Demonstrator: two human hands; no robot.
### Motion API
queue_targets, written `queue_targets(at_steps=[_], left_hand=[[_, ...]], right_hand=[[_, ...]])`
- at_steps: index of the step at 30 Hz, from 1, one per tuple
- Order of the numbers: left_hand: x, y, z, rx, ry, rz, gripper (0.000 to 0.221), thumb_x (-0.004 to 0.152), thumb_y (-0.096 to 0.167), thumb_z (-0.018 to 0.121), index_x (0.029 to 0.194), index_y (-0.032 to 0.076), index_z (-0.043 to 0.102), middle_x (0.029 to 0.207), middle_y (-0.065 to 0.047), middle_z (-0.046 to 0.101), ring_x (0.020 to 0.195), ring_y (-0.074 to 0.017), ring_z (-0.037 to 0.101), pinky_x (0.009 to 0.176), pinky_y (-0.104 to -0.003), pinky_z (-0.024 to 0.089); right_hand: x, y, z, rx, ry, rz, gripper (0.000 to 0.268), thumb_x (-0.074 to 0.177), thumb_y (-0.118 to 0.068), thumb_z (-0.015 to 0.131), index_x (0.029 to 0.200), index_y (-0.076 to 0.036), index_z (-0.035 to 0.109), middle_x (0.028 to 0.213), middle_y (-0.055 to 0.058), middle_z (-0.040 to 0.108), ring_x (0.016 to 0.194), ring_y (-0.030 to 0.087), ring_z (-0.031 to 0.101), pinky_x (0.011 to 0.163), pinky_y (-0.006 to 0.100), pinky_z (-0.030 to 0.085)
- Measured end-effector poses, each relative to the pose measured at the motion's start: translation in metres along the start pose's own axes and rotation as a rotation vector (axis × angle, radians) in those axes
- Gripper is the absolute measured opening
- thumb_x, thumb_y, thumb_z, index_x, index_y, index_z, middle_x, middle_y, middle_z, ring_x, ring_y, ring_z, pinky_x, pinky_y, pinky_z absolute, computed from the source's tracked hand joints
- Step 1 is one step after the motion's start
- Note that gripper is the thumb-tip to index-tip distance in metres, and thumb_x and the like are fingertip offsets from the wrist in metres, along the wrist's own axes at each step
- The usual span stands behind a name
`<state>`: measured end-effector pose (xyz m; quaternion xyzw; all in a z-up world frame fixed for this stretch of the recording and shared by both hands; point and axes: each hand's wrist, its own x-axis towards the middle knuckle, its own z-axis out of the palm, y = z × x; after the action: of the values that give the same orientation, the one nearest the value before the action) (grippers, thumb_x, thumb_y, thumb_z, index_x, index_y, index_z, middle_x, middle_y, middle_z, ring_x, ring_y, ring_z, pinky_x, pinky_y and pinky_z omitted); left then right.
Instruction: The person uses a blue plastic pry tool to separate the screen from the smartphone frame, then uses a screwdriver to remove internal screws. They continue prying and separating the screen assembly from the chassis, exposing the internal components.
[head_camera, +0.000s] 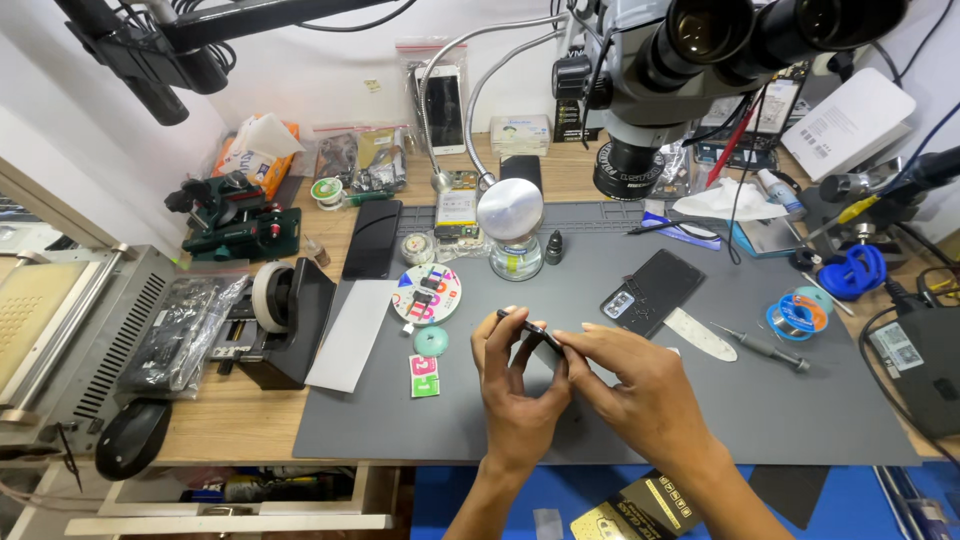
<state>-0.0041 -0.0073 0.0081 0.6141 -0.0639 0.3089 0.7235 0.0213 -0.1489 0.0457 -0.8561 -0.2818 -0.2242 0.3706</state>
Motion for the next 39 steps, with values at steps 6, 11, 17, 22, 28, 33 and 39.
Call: queue_targets(at_steps=[6,11,17,22,28,33,39], left_hand=[[0.002,0.009,0.016,0.170,-0.022,0.074,0.064,0.083,-0.005,0.080,0.140,0.014,0.058,0.140,-0.014,0.044,0.120,-0.0205,0.063,0.104,-0.032,0.060],[0.001,0.012,0.024,0.331,-0.027,0.094,0.066,0.081,0.003,0.084,0.139,0.018,0.058,0.139,-0.017,0.046,0.119,-0.0233,0.064,0.104,-0.036,0.058],[0.004,0.011,0.035,0.384,-0.041,0.113,0.065,0.078,0.005,0.086,0.136,0.018,0.059,0.138,-0.015,0.044,0.112,-0.0253,0.068,0.100,-0.037,0.058],[0.003,0.012,0.040,0.427,-0.045,0.123,0.059,0.081,0.013,0.088,0.133,0.018,0.062,0.139,-0.015,0.045,0.116,-0.0302,0.068,0.099,-0.039,0.058],[0.005,0.014,0.044,0.416,-0.076,0.163,0.059,0.083,0.014,0.088,0.135,0.018,0.060,0.141,-0.017,0.043,0.121,-0.0326,0.063,0.105,-0.043,0.059],[0.014,0.012,0.040,0.439,-0.100,0.230,0.058,0.079,0.003,0.083,0.131,0.015,0.061,0.138,-0.017,0.042,0.121,-0.0336,0.064,0.105,-0.047,0.060],[0.013,0.008,0.048,0.433,-0.074,0.280,0.051,0.086,0.012,0.084,0.131,0.013,0.061,0.137,-0.019,0.044,0.120,-0.0313,0.064,0.110,-0.046,0.057]], right_hand=[[-0.002,0.008,-0.015,0.036,0.003,0.025,0.026,0.090,-0.012,0.073,0.115,-0.017,0.081,0.108,0.000,0.084,0.117,0.028,0.077,0.091,0.031,0.062],[-0.002,0.012,-0.023,0.084,0.029,0.064,0.024,0.089,-0.013,0.074,0.112,-0.015,0.081,0.107,0.001,0.084,0.106,0.021,0.079,0.088,0.030,0.062],[-0.001,0.022,-0.026,0.155,0.064,0.045,0.025,0.087,-0.007,0.074,0.111,-0.012,0.078,0.094,0.001,0.082,0.078,0.014,0.074,0.072,0.027,0.058],[0.001,0.022,-0.025,0.108,0.170,-0.025,0.012,0.090,-0.011,0.073,0.101,-0.013,0.077,0.079,0.000,0.075,0.066,0.013,0.068,0.062,0.025,0.054],[0.000,0.030,-0.023,0.106,0.209,-0.035,0.006,0.090,-0.014,0.073,0.095,-0.014,0.077,0.073,-0.002,0.073,0.061,0.012,0.064,0.059,0.023,0.051],[-0.001,0.038,-0.020,0.132,0.200,-0.072,0.023,0.093,-0.007,0.072,0.115,-0.009,0.076,0.104,0.005,0.082,0.077,0.015,0.076,0.068,0.024,0.062],[0.005,0.038,-0.015,0.119,0.283,-0.096,0.014,0.091,-0.005,0.070,0.101,-0.011,0.077,0.088,-0.002,0.079,0.058,0.011,0.059,0.053,0.023,0.048]])
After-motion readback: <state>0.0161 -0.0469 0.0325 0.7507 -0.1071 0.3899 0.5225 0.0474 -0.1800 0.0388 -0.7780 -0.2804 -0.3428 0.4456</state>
